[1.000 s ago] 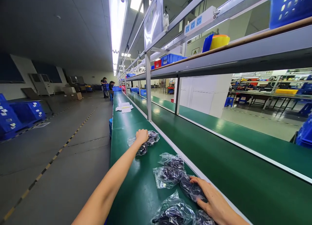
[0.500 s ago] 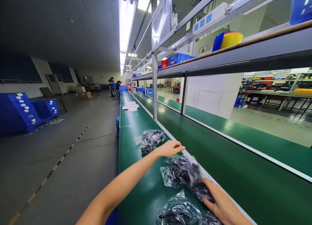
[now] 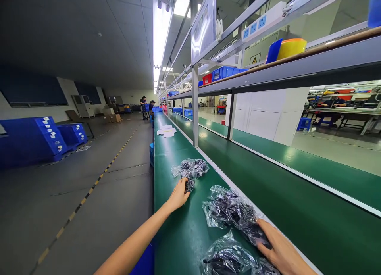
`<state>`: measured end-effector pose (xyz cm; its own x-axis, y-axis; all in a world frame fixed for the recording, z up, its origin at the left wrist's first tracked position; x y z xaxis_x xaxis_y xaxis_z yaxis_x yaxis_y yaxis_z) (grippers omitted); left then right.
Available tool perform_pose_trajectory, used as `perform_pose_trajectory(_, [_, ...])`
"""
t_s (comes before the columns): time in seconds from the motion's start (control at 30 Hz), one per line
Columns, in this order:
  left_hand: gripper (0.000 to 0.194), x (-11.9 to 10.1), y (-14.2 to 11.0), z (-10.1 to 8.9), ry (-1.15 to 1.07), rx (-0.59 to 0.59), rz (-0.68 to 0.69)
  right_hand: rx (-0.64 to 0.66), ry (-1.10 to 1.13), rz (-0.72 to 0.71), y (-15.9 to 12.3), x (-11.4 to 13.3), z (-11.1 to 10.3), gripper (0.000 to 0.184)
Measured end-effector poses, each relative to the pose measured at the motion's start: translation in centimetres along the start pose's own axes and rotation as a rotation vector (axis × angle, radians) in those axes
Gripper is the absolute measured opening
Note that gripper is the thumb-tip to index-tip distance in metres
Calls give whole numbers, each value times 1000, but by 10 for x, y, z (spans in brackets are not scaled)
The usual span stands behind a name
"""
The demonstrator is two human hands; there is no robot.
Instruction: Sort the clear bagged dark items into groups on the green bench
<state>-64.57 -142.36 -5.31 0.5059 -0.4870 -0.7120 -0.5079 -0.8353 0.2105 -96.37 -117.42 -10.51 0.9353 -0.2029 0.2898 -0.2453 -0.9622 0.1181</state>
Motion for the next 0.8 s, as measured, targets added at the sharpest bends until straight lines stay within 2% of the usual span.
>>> perform_pose_trajectory(0.07, [59, 9, 2, 0, -48, 49, -19, -8, 7, 1, 1, -3, 1, 74])
perform_pose_trajectory(0.17, [53, 12, -2, -4, -70, 61, -1, 2, 18, 4, 2, -5, 4, 75])
perform_pose_trajectory(0.3, [39, -1, -17, -10, -21, -4, 65, 7, 14, -5, 2, -3, 2, 76])
perform_pose_trajectory(0.43, [23, -13, -15, -10, -3, 17, 131, 12, 13, -10, 2, 4, -3, 78])
perform_pose_trajectory(0.53, [18, -17, -12, -7, -53, 56, 154, 2, 18, 1, 2, 3, -3, 77])
perform_pose_trajectory(0.6, [16, -24, -17, -1, -111, 141, 164, -4, 20, 1, 2, 1, -1, 76])
perform_pose_trajectory(0.63, [15, -29, -22, 6, -149, 232, 170, -4, 22, 1, 3, -1, 0, 77])
perform_pose_trajectory(0.7, [23, -41, -32, 17, -191, 414, 197, 5, 28, 2, 3, -3, 3, 79])
perform_pose_trajectory(0.73, [29, -45, -31, 16, -182, 441, 214, 10, 31, 4, 3, -4, 4, 80])
perform_pose_trajectory(0.77, [34, -46, -25, 10, -152, 403, 223, 15, 33, 6, 3, -4, 4, 80])
perform_pose_trajectory(0.8, [37, -43, -14, -1, -104, 307, 220, 18, 34, 8, 3, -3, 4, 80])
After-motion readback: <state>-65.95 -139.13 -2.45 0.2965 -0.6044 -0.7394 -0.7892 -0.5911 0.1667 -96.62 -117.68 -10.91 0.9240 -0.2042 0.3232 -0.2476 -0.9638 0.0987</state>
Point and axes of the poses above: each hand's wrist, its own y-axis towards the middle knuckle, its own z-axis out of the palm, x = y × z, the point moved 9 cm from there along y, towards the middle knuckle, and after that the axes turned 14 degrees about -y, right-handed, at the moved point
